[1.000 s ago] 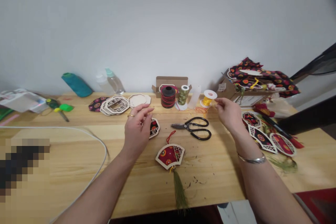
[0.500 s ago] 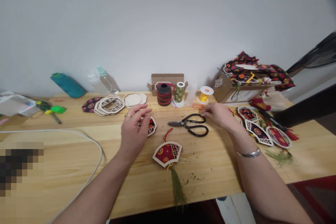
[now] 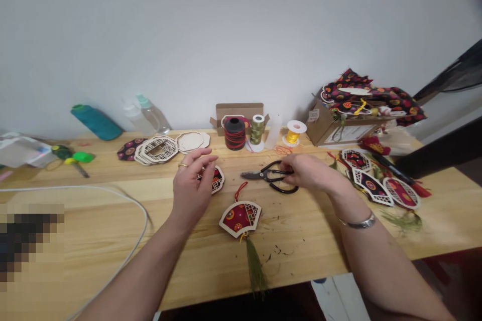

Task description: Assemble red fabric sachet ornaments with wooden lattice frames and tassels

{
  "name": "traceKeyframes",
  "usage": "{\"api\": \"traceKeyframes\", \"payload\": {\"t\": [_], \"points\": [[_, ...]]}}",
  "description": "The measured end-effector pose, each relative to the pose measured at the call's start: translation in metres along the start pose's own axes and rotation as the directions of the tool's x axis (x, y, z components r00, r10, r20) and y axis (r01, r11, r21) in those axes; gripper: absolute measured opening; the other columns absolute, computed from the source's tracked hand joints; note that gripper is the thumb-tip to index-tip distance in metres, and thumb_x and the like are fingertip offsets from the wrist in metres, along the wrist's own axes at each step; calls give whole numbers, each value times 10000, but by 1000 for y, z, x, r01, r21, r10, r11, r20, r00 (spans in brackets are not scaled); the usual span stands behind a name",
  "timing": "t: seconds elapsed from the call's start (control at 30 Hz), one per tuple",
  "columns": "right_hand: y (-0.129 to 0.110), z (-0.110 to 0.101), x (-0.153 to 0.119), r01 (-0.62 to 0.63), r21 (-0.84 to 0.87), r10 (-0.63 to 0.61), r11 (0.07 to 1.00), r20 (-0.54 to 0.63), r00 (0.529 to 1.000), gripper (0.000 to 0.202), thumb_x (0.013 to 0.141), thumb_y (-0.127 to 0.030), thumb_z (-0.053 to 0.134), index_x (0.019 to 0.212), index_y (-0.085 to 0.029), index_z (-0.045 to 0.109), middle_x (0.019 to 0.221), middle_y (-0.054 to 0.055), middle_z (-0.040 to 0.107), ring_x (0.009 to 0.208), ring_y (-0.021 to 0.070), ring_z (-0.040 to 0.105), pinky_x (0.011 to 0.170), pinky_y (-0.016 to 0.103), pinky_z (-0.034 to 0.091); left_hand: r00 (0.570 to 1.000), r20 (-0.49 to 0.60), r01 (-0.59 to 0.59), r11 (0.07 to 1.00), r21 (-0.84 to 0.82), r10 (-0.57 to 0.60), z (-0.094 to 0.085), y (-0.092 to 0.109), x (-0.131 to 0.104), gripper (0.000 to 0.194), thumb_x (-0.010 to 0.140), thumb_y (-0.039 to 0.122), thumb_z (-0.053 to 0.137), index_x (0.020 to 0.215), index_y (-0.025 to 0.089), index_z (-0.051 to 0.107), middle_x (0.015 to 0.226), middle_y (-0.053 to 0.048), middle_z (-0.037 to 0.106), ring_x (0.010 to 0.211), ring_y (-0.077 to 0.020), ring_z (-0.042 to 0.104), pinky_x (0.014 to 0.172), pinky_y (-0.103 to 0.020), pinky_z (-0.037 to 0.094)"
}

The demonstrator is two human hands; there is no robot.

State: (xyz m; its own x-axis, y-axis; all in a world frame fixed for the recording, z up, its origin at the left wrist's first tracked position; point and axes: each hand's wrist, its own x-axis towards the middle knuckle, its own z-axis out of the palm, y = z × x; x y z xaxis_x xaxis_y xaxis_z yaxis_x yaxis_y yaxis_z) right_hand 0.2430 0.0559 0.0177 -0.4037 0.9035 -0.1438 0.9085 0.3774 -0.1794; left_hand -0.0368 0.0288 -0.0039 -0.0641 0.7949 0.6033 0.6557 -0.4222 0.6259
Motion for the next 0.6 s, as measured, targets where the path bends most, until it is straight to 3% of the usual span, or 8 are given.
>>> {"api": "traceKeyframes", "payload": {"t": [0.2,0.4,0.6], "points": [[-4,2,0,32,-66,-32,997,-9,999,189,699,-205,611,886,-187,631,848,57,691,724,166,584,593,247,331,1000,1,10,1000,1,-10,0,1,0,162,868,213,548,908,156,695,1074,-91,656,978,-189,625,826,-327,512],[-16,-3,-4,27,-115,-23,993,37,999,97,704,-241,607,744,-166,652,742,81,679,622,156,541,525,260,278,1000,5,15,1000,-3,-15,0,2,0,158,864,221,548,901,168,693,1075,-83,656,988,-190,624,841,-332,511],[-33,-11,-10,5,9,-6,1000,130,991,88,702,-212,590,663,-167,654,599,42,630,488,111,460,470,247,273,999,10,38,999,-3,-38,0,1,0,165,867,239,543,909,183,693,1080,-79,657,989,-193,623,809,-331,524]]}}
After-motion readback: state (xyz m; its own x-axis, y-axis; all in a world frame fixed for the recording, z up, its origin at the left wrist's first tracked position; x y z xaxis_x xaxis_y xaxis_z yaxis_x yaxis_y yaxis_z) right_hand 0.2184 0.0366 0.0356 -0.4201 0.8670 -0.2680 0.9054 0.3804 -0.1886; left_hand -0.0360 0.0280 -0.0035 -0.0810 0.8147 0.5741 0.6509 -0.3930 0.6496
